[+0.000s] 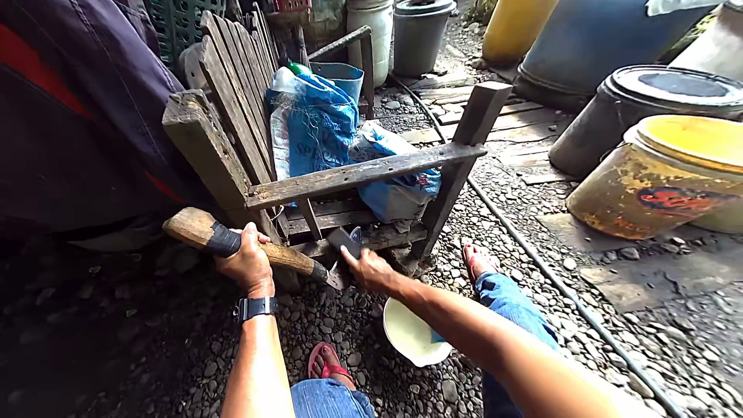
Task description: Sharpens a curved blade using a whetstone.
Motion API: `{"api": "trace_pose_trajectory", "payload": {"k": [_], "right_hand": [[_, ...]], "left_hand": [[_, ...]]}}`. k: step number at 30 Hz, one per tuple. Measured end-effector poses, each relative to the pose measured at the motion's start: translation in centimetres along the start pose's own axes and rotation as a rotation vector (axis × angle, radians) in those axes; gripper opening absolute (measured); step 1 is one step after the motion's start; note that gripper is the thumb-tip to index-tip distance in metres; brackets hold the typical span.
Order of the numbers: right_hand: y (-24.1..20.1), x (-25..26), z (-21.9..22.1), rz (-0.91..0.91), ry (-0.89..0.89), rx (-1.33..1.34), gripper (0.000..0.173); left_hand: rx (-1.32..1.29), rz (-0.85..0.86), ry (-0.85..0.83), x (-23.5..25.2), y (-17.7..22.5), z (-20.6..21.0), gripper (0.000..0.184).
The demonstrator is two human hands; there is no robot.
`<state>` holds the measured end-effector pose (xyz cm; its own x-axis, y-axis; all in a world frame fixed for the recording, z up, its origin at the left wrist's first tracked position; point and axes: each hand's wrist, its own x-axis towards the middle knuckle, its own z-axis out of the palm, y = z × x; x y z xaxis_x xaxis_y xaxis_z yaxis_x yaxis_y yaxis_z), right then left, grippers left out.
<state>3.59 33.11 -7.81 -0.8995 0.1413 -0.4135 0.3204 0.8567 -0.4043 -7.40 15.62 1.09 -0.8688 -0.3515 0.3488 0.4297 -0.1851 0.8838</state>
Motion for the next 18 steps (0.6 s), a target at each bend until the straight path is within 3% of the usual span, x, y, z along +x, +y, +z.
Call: {"api": "trace_pose_trajectory", "payload": {"k": [4,9,15,18], "right_hand": [[-1.1,3.9,-3.0,0.137,0.016,-0.027,0.062],[0.0,-1.1,1.0,-0.025,-0.065,-0.041,0.065],[-0.7,4.6,-3.7,0.159,0.016,-0.074,0.061],[0.2,2.2,-1.5,0.059,0.009,-0.068,0.064]], "left_hand": [[-0.014,0.021,-0.014,-0.3,0.5,0.1,0.018],[-0.007,-0.022,0.033,0.6,-0.4,-0.3,0.019],[-0.023,0.029,-0.023,0.3,-0.5,-0.4,0.016],[-0.026,0.016,-0.022,0.5,-0.7,-0.5,0.016]]}}
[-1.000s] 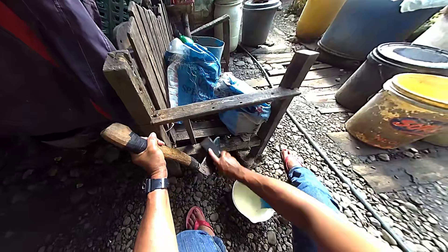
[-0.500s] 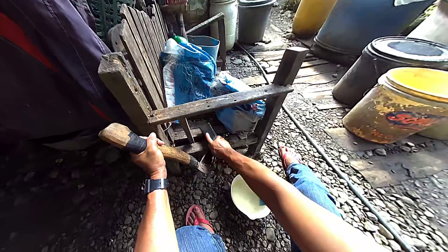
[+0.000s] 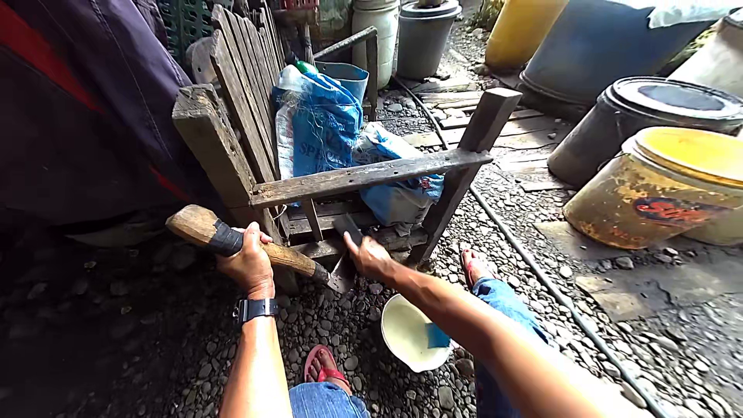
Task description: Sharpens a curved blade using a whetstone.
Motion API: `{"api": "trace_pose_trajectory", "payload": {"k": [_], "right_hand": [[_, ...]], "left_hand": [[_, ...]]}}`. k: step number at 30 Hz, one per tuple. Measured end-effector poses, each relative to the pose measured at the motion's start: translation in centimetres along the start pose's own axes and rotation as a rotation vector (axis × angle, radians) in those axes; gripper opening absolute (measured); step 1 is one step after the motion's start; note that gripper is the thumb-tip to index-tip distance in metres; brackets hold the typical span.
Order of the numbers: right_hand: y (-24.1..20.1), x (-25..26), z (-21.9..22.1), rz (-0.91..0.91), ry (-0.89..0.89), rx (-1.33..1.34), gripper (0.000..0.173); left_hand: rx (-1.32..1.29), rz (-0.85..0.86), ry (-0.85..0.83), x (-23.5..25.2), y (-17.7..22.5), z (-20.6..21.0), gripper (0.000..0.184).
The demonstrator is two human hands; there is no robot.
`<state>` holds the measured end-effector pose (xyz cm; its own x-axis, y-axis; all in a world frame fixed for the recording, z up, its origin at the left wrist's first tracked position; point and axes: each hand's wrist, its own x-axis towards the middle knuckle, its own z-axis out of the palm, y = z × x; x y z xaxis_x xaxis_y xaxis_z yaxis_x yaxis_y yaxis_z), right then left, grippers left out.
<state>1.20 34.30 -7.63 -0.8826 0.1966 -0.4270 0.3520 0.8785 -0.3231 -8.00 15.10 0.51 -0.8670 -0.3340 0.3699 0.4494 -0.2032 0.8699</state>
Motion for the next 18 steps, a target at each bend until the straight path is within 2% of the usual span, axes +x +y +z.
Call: {"api": "trace_pose_trajectory", "payload": {"k": [3,9,15,18], "right_hand": [[0.8,-2.8,1.8,-0.109,-0.076,-0.038,0.068],[-0.5,2.9,-2.9,0.104,0.019,0.009,0.062],[1.7,-2.4,1.4,-0.114,-0.054,-0.012,0.066],[1.6,0.7,-1.4,0.008,0.003,0.024,0.065]], "left_hand": [[0.005,-0.02,0.021,0.6,-0.4,0.1,0.016],[-0.019,0.008,-0.022,-0.1,0.2,0.3,0.016],[-0.01,-0.017,0.005,0.5,-0.4,0.0,0.016],[-0.008,-0.014,0.0,0.0,-0.1,-0.1,0.016]]}}
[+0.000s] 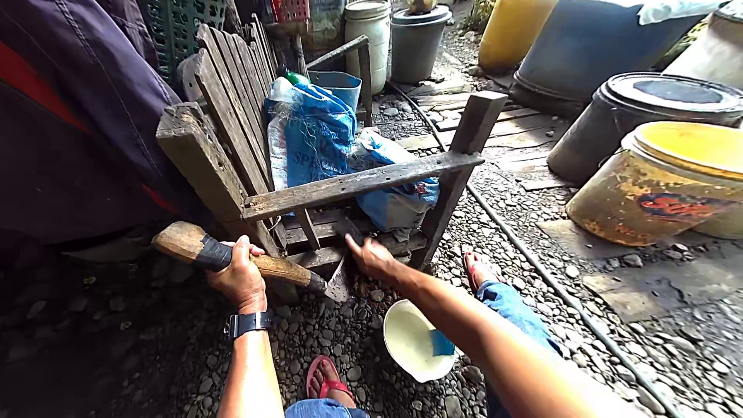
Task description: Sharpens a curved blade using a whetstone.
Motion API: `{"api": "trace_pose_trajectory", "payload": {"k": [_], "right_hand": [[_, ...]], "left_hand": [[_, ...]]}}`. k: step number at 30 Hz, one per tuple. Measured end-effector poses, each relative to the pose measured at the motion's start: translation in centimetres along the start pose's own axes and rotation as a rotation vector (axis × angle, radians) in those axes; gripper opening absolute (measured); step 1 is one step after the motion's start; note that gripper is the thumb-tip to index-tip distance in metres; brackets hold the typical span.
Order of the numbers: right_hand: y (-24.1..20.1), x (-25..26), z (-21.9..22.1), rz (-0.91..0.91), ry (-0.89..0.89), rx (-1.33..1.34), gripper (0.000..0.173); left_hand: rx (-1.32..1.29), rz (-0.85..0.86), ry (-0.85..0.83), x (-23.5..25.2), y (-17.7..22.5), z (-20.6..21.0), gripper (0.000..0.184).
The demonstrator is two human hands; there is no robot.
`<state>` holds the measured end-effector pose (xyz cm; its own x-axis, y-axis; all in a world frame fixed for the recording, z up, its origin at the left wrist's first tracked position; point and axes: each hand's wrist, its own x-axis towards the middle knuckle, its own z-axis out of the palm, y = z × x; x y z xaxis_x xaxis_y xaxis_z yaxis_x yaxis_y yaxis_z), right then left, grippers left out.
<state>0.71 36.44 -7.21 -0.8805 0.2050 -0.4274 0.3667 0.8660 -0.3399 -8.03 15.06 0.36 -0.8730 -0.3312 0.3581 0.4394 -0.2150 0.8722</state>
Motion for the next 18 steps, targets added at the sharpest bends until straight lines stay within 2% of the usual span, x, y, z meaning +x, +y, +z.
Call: {"api": "trace_pose_trajectory", "payload": {"k": [3,8,10,14,18], "right_hand": [[-0.5,2.2,-1.5,0.094,0.018,0.016,0.062],[1.3,-2.6,2.6,-0.096,-0.058,-0.062,0.064],[1.5,-1.6,1.2,-0.096,-0.034,-0.051,0.066],[0.4,2.6,-2.3,0.037,-0.013,-0.027,0.061],[2.3,-0.7,0.5,-0.113,-0.045,-0.099,0.065]], "left_hand": [[0.01,0.016,0.0,-0.2,0.4,0.1,0.015],[0.0,0.015,-0.003,0.3,0.1,0.5,0.016],[-0.017,0.016,-0.019,0.3,0.0,0.5,0.016],[-0.012,0.042,-0.022,0.1,0.3,0.7,0.016],[-0.011,0.029,-0.009,0.3,0.1,0.6,0.016]]}}
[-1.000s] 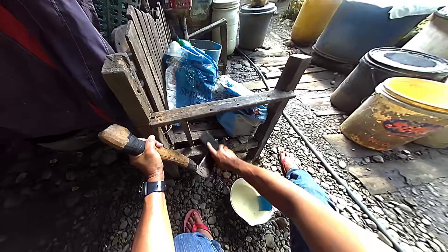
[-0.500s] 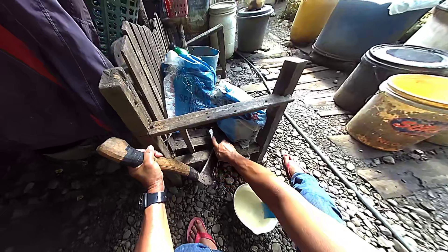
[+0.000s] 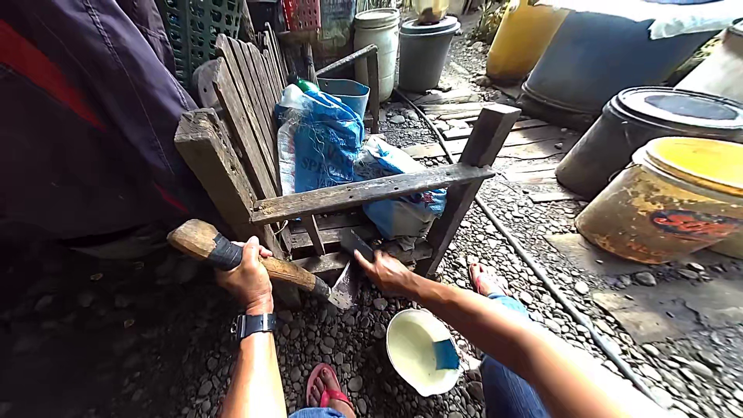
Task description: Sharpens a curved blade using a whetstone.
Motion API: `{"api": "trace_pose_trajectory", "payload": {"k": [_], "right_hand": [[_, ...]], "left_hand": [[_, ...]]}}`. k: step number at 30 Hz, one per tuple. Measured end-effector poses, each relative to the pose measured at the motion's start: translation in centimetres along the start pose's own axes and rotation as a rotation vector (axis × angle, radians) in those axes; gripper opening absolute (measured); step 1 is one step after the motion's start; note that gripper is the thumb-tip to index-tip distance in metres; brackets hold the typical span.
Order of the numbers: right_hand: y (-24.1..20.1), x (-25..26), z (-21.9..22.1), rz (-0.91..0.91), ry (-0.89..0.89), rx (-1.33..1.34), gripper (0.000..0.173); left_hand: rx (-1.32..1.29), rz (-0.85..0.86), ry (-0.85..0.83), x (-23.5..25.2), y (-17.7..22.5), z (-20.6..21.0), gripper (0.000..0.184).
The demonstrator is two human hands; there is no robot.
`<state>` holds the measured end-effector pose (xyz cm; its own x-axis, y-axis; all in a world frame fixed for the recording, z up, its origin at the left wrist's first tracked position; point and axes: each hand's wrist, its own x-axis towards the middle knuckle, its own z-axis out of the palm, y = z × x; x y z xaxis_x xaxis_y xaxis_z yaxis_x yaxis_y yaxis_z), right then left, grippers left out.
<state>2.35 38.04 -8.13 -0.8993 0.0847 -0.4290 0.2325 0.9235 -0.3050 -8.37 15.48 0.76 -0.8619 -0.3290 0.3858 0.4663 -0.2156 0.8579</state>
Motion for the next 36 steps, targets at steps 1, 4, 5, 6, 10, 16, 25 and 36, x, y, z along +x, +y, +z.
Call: {"api": "trace_pose_trajectory", "payload": {"k": [1,4,5,6,10,16,25,36], "right_hand": [[0.3,-0.8,0.4,-0.027,-0.034,-0.034,0.066],[0.5,0.2,-1.2,-0.024,-0.019,-0.032,0.065],[0.2,1.4,-2.2,-0.002,0.004,-0.003,0.064],[-0.1,2.5,-3.0,0.037,0.016,0.018,0.062],[0.3,2.3,-2.0,0.035,0.018,0.002,0.062],[0.7,1.2,-2.4,-0.031,-0.013,-0.027,0.062],[1.2,-0.4,-0.9,-0.084,-0.039,-0.083,0.062],[2.1,0.1,-0.5,-0.105,-0.024,-0.056,0.064]], "left_hand": [[-0.005,-0.001,-0.004,0.2,-0.2,0.0,0.015],[-0.006,0.001,-0.021,0.4,-0.4,0.1,0.015],[-0.006,0.004,-0.024,0.3,-0.2,0.2,0.016],[-0.006,0.009,-0.027,0.1,-0.1,0.3,0.016],[-0.004,0.036,-0.039,-0.3,0.1,0.3,0.015],[-0.021,0.028,-0.045,0.0,-0.1,0.3,0.015],[-0.006,0.024,-0.031,0.3,-0.2,0.3,0.015],[-0.001,0.031,-0.058,0.3,-0.3,0.2,0.014]]}}
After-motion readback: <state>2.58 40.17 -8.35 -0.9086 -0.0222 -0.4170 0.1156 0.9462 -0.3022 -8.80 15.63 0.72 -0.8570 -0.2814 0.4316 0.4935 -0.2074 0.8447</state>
